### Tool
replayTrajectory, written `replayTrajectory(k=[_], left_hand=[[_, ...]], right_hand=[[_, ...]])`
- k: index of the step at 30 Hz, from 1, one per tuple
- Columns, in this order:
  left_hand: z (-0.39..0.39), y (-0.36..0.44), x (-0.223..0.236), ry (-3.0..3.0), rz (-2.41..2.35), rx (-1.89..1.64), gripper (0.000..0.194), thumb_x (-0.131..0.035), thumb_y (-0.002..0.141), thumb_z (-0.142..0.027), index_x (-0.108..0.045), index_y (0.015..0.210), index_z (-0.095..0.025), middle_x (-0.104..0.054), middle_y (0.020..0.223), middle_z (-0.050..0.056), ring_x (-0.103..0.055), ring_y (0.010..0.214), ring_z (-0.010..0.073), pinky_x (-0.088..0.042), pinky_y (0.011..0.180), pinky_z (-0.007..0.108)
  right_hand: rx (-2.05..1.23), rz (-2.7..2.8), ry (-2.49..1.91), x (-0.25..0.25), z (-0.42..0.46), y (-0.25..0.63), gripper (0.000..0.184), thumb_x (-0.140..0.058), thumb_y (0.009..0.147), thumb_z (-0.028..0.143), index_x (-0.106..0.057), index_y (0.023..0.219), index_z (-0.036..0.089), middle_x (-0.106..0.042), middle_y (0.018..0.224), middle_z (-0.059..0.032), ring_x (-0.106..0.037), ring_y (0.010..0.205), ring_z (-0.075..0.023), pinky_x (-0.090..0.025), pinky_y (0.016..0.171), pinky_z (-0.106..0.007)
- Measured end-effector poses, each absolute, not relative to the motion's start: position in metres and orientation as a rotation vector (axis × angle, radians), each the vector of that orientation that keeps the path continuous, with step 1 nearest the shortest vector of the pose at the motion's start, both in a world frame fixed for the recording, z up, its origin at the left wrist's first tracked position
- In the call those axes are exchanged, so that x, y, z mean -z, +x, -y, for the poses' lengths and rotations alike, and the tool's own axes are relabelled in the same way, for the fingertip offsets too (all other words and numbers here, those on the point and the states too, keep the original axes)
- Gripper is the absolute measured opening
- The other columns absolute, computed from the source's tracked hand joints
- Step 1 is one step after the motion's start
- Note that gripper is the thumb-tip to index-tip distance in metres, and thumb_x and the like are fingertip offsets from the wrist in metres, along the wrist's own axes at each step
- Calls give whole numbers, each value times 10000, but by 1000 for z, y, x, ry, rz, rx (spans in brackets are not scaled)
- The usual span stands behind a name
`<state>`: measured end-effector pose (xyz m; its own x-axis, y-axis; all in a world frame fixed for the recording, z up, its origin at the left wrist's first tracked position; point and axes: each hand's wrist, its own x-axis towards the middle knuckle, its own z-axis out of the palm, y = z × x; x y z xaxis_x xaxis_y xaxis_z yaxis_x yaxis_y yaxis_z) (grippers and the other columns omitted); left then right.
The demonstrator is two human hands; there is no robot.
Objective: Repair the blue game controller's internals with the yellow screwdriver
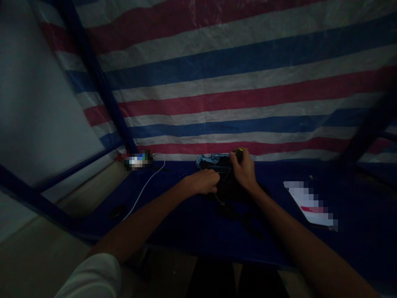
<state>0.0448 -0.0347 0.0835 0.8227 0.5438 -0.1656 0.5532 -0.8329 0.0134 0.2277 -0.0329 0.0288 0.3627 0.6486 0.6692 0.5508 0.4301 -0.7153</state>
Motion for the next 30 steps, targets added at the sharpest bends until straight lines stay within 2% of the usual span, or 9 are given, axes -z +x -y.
replayTrajectory(k=[4,7,12,16,20,24,30], left_hand=[[24,36,-77,2899,-801,153,109,-632,881,-115,-703,802,-138,-736,842,79,-685,765,183,-445,644,247],[17,28,-73,2830,-759,20,56,-639,887,-118,-687,873,-143,-726,883,62,-667,801,173,-452,684,242],[10,10,-63,2585,-768,-180,145,-644,901,-134,-677,1041,-148,-694,894,32,-645,781,153,-473,693,243],[6,-1,-50,2624,-644,-411,182,-716,892,-195,-706,1072,-171,-655,1078,71,-631,976,191,-506,872,309],[3,-5,-40,2614,-520,-529,158,-705,915,-218,-730,1070,-200,-637,1183,86,-608,1138,219,-485,1004,364],[3,-4,-32,2619,-490,-620,129,-691,931,-227,-733,1051,-203,-654,1190,85,-600,1178,223,-454,1071,393],[6,-1,-22,2595,-523,-776,138,-617,988,-259,-727,1056,-210,-679,1168,73,-594,1167,224,-447,1077,415]], right_hand=[[-165,1315,-1198,-34,37,224,294,-548,943,529,-530,976,238,-657,774,-6,-610,698,-197,-453,702,-328],[-204,1356,-1192,-35,41,219,284,-543,954,526,-498,929,246,-620,715,18,-588,656,-180,-431,676,-319],[-218,1396,-1141,-35,47,211,287,-535,973,522,-504,1021,241,-635,756,11,-605,685,-183,-448,686,-321],[-209,1451,-1120,-35,52,205,296,-559,969,506,-510,1084,237,-656,804,-8,-635,722,-196,-475,711,-329],[-227,1500,-1134,-34,55,201,312,-567,971,512,-510,1105,236,-684,878,-33,-658,760,-210,-491,746,-344],[-232,1533,-1139,-32,56,199,326,-573,972,513,-513,1132,235,-695,913,-44,-670,784,-219,-506,769,-355],[-202,1575,-1168,-31,57,198,337,-574,973,510,-523,1156,232,-682,896,-45,-661,772,-227,-523,776,-380]])
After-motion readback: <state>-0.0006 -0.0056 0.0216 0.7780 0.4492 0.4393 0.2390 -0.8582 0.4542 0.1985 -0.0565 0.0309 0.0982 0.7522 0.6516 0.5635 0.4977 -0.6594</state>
